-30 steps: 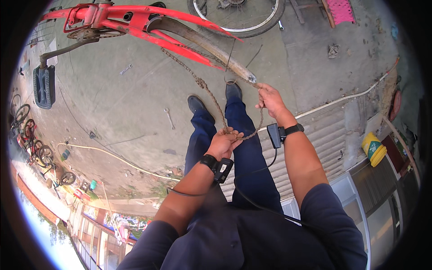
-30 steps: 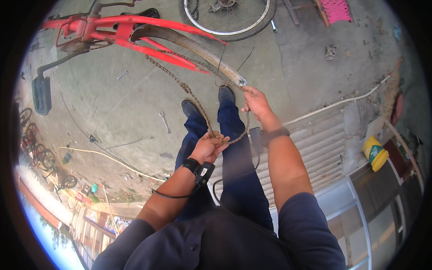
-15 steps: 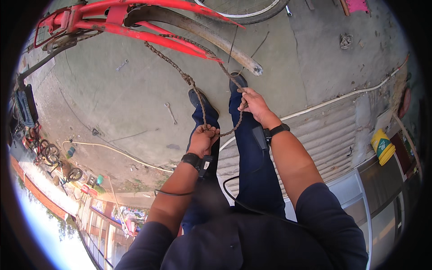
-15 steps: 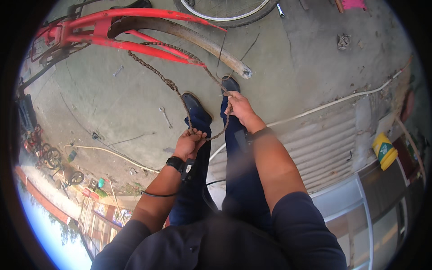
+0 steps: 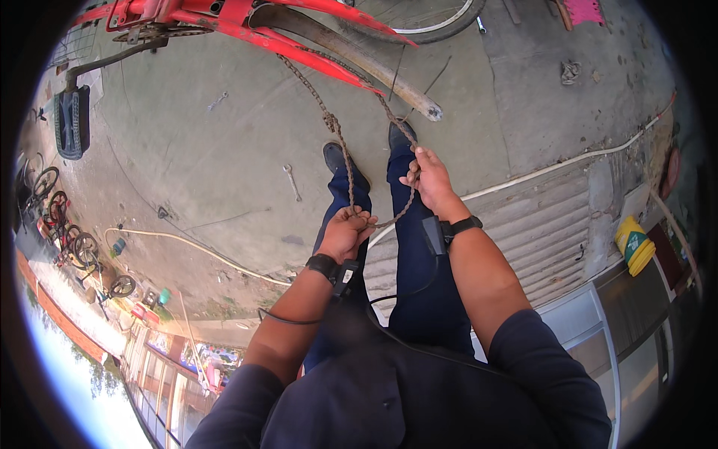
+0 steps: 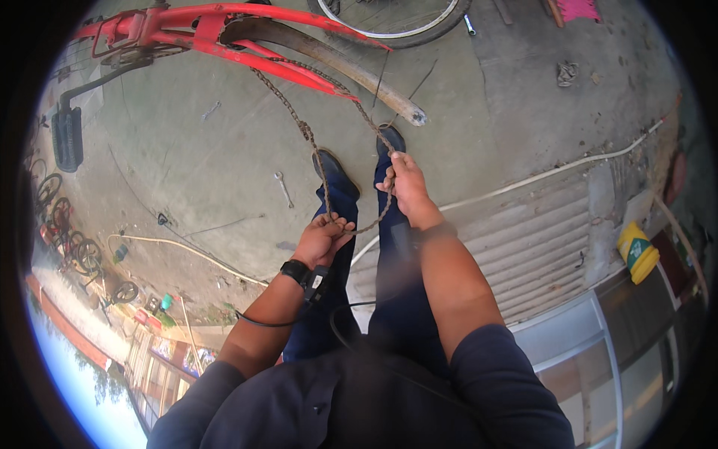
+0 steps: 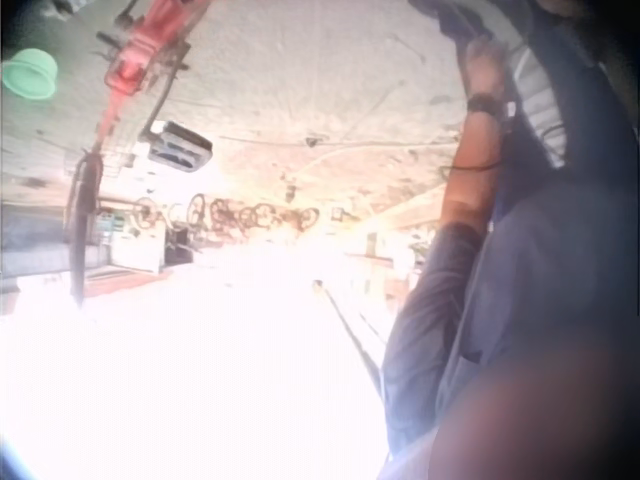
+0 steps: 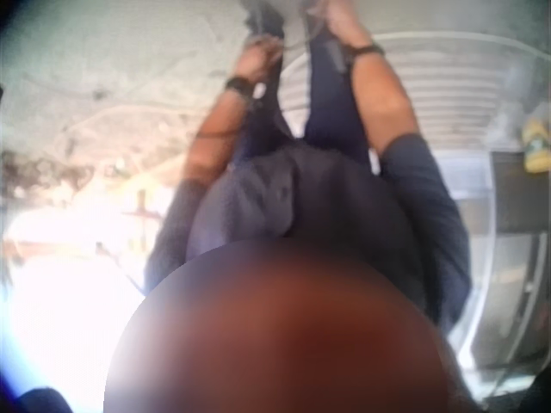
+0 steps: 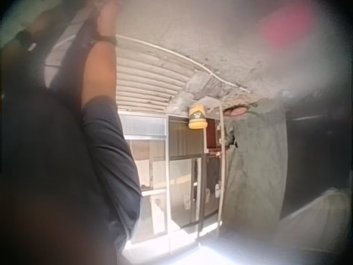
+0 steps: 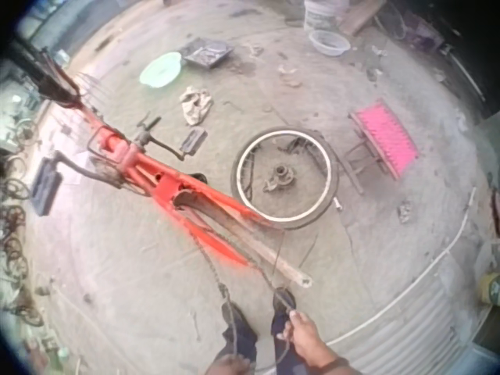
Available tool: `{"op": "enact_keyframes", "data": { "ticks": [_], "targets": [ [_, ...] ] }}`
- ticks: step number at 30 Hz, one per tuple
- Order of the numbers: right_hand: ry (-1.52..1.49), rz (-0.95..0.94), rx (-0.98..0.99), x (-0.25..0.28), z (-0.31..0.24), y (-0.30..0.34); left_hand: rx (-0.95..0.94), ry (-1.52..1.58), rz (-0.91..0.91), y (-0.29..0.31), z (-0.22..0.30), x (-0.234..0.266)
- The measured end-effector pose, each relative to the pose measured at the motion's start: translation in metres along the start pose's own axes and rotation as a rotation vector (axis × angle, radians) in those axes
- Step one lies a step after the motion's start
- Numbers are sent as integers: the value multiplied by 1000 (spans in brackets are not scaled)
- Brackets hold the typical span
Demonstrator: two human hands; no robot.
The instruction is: The person manipulates a bicycle chain by hand, threading it around the chainring and rear wheel area, then installs the rear wheel onto the red bicycle frame. The person handles the chain and wheel without visible tools.
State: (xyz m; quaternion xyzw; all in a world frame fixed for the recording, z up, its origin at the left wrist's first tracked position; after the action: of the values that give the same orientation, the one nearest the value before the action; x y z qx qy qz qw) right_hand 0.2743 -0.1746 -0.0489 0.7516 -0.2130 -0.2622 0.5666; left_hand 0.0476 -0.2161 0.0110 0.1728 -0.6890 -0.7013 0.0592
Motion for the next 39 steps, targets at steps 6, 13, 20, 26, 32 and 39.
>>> {"op": "enact_keyframes", "data": {
  "ticks": [6,13,20,26,32,39],
  "targets": [
    [-69,-113,-32,-8,1,28,90,2,-33,16,-14,-3],
    [-200,-248,-114,-18,24,36,10,-17,34,32,-9,18],
    [-24,-335,-276,-48,58,76,-32,-54,31,70,7,39],
    [230,-290,-327,-66,37,105,-26,-9,-75,106,8,16],
    [91,-281,-390,-71,17,136,-43,-2,-215,117,11,3],
    [-276,-389,-382,-55,21,192,-50,21,-252,123,9,1]
  ]
}}
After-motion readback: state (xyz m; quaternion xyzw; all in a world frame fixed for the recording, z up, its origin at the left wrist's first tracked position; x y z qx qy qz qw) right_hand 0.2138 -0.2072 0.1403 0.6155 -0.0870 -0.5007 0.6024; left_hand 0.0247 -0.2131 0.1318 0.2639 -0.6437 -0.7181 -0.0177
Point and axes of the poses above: each hand's wrist, its own y-axis away from the middle knuckle, its own x-axis out of the back of the hand, z = x × y, the point moved 3 cm from there along -y, towards the middle knuckle, and after that the axes turned 1 degree about -z, right-handed, at the moved point
